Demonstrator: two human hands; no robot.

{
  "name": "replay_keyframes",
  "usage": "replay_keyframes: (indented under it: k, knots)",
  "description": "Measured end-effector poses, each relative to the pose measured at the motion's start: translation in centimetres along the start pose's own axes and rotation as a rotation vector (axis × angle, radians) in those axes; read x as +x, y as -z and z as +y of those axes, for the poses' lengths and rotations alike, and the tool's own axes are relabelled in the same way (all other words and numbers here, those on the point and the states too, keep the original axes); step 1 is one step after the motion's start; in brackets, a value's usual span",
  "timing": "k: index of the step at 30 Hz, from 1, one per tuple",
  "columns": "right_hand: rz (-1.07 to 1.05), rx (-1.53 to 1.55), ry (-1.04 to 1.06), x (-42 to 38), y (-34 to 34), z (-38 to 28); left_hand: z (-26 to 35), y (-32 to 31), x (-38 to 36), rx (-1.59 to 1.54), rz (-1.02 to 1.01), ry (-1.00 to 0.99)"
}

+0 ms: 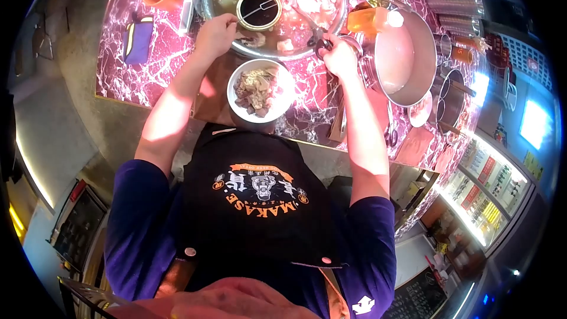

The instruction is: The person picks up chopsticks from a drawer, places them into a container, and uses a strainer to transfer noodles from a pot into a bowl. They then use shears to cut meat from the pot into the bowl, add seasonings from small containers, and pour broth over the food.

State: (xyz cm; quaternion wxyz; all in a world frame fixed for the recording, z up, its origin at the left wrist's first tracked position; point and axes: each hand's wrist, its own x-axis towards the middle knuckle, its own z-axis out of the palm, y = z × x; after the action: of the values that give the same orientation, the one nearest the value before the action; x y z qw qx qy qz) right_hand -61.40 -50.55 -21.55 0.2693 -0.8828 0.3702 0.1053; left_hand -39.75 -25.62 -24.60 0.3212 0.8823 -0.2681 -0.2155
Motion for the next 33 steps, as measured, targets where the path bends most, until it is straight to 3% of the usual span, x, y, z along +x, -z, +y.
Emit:
replay_keyframes:
  k: [8, 11, 15, 21, 26, 28, 30, 32, 33]
  knots:
    - [0.032, 0.038, 0.0, 0.9, -0.5, 1.5, 4.8, 1.6, 4.6, 0.205, -0.122, -0.042]
    - [0.046, 0.034, -0.003, 0.7, -0.3, 1.0, 7.1, 3.0, 7.1, 0.408, -0.327, -0.097]
    - [0.048, 0.041, -0.011, 1.0, -0.5, 1.4, 8.8, 2.9, 8.9, 0.531, -0.272, -0.23]
    - [0.084, 0.267, -0.018, 2.4, -0.7, 4.2, 9.7, 2.8, 9.9, 0.536, -0.322, -0.201]
    - [0.102, 0.276, -0.139, 2.6, 1.1, 3.2, 10.3, 2.9, 9.5, 0.527, -0.328, -0.192]
    - [0.265, 0.079, -0.147, 2.4, 1.5, 2.4, 9.8, 2.3, 9.7, 0.522, -0.31, -0.21]
    - [0.235, 0.177, -0.206, 2.5, 1.3, 3.6, 9.2, 2.0, 9.8, 0.509, -0.311, -0.213]
    - [0.206, 0.184, -0.132, 0.5, 2.3, 2.7, 9.8, 2.6, 9.1, 0.511, -0.322, -0.214]
    - [0.084, 0.197, -0.169, -0.9, 3.4, 1.9, 10.2, 3.1, 8.7, 0.513, -0.332, -0.213]
